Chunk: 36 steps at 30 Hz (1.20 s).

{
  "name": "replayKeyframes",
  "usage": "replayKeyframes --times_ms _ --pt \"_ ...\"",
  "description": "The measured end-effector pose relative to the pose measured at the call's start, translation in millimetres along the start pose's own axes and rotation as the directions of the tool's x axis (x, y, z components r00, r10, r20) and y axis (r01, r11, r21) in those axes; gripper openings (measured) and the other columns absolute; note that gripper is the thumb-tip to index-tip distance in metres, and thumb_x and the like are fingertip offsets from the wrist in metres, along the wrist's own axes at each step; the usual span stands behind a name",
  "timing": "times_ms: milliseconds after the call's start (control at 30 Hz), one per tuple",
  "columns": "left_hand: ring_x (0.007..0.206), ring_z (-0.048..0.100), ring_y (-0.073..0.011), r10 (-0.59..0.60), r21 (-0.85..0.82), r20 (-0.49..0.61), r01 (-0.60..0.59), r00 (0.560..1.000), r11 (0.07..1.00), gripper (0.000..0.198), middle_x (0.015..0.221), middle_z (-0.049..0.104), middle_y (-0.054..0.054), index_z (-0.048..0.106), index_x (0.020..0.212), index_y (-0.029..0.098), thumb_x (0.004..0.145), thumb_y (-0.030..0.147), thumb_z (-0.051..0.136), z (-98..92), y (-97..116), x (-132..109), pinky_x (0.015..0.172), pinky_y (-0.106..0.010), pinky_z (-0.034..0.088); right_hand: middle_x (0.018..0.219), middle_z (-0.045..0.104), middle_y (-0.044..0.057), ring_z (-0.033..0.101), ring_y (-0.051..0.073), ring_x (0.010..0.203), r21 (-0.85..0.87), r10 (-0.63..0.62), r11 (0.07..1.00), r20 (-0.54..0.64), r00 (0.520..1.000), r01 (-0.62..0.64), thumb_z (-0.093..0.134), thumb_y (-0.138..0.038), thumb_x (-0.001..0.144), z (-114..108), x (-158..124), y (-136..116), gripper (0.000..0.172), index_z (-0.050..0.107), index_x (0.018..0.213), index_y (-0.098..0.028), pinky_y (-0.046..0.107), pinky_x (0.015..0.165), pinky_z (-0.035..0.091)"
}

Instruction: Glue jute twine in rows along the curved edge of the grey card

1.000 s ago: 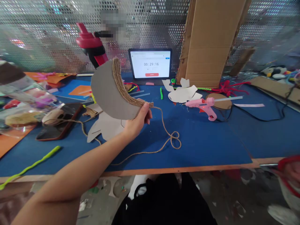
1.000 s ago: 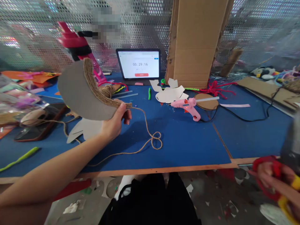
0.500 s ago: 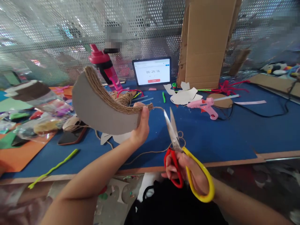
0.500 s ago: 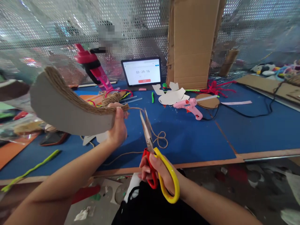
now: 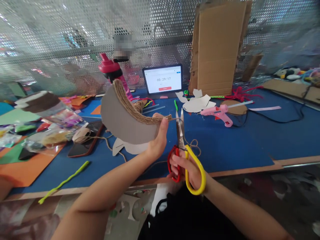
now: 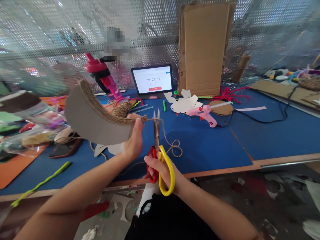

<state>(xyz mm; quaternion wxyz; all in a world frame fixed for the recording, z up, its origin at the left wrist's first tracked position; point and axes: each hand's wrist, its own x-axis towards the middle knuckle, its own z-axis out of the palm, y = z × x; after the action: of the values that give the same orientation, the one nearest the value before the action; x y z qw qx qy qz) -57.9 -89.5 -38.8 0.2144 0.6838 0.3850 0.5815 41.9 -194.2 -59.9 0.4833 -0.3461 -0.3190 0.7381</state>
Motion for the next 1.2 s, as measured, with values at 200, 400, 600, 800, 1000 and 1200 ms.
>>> replayKeyframes --times_ms 200,400,600,800,1000,1200 --pt "0.085 0.059 -0.0195 -0.19 -0.002 0.069 0.191 0.979 0.982 0.04 0.081 0.059 -0.004 0.053 0.09 0.023 0.09 0.06 0.039 2.1 -3 -5 0.079 -0.035 0.048 0.062 0.044 -0.006 0.042 0.006 0.051 0.227 0.157 0.964 -0.053 0.986 -0.141 0.073 -0.05 0.064 -2 11 -4 0.041 0.048 0.072 -0.018 0.023 0.049 0.042" --pt "0.049 0.057 -0.0147 -0.364 -0.065 0.255 0.391 0.896 0.918 0.047 0.055 0.055 0.0 0.053 0.076 0.02 0.085 0.065 0.044 9.8 3 -12 0.044 -0.027 0.048 0.066 0.053 -0.004 0.045 0.007 0.054 0.339 0.068 0.941 -0.176 0.982 -0.004 0.074 -0.047 0.066 -7 32 -17 0.035 0.058 0.077 -0.018 0.02 0.049 0.039" --pt "0.042 0.052 -0.0111 -0.363 -0.186 0.406 0.464 0.839 0.866 0.049 0.052 0.053 0.001 0.054 0.068 0.018 0.084 0.063 0.048 7.9 5 -17 0.034 -0.021 0.044 0.061 0.054 -0.005 0.047 0.009 0.054 0.349 -0.002 0.934 -0.216 0.976 0.079 0.076 -0.04 0.065 -10 50 -30 0.027 0.059 0.073 -0.02 0.022 0.049 0.041" --pt "0.089 0.064 -0.0187 -0.234 -0.363 0.259 0.32 0.937 0.875 0.044 0.099 0.065 -0.006 0.053 0.109 0.022 0.078 0.052 0.063 -5.2 -7 -34 0.078 -0.031 0.056 0.055 0.051 -0.006 0.047 0.007 0.051 0.299 -0.025 0.949 -0.254 0.967 0.103 0.081 -0.033 0.056 -15 49 -37 0.032 0.055 0.065 -0.018 0.02 0.048 0.041" --pt "0.095 0.06 -0.0203 -0.086 -0.398 0.064 0.105 0.994 0.911 0.047 0.109 0.059 -0.007 0.051 0.115 0.025 0.075 0.048 0.064 -45.8 -14 -31 0.075 -0.032 0.053 0.045 0.042 -0.009 0.045 0.005 0.045 0.173 -0.034 0.981 -0.292 0.956 0.088 0.083 -0.034 0.053 -25 46 -36 0.044 0.042 0.056 -0.019 0.019 0.045 0.039" --pt "0.117 0.047 -0.0262 0.469 0.191 -0.165 -0.438 0.868 0.878 0.053 0.121 0.052 -0.002 0.051 0.113 0.029 0.066 0.023 0.075 -92.2 10 13 0.097 -0.042 0.04 0.044 0.046 -0.008 0.045 0.006 0.042 0.027 -0.029 0.999 -0.276 0.961 0.038 0.082 -0.035 0.054 -35 46 -31 0.04 0.046 0.058 -0.018 0.02 0.043 0.039"
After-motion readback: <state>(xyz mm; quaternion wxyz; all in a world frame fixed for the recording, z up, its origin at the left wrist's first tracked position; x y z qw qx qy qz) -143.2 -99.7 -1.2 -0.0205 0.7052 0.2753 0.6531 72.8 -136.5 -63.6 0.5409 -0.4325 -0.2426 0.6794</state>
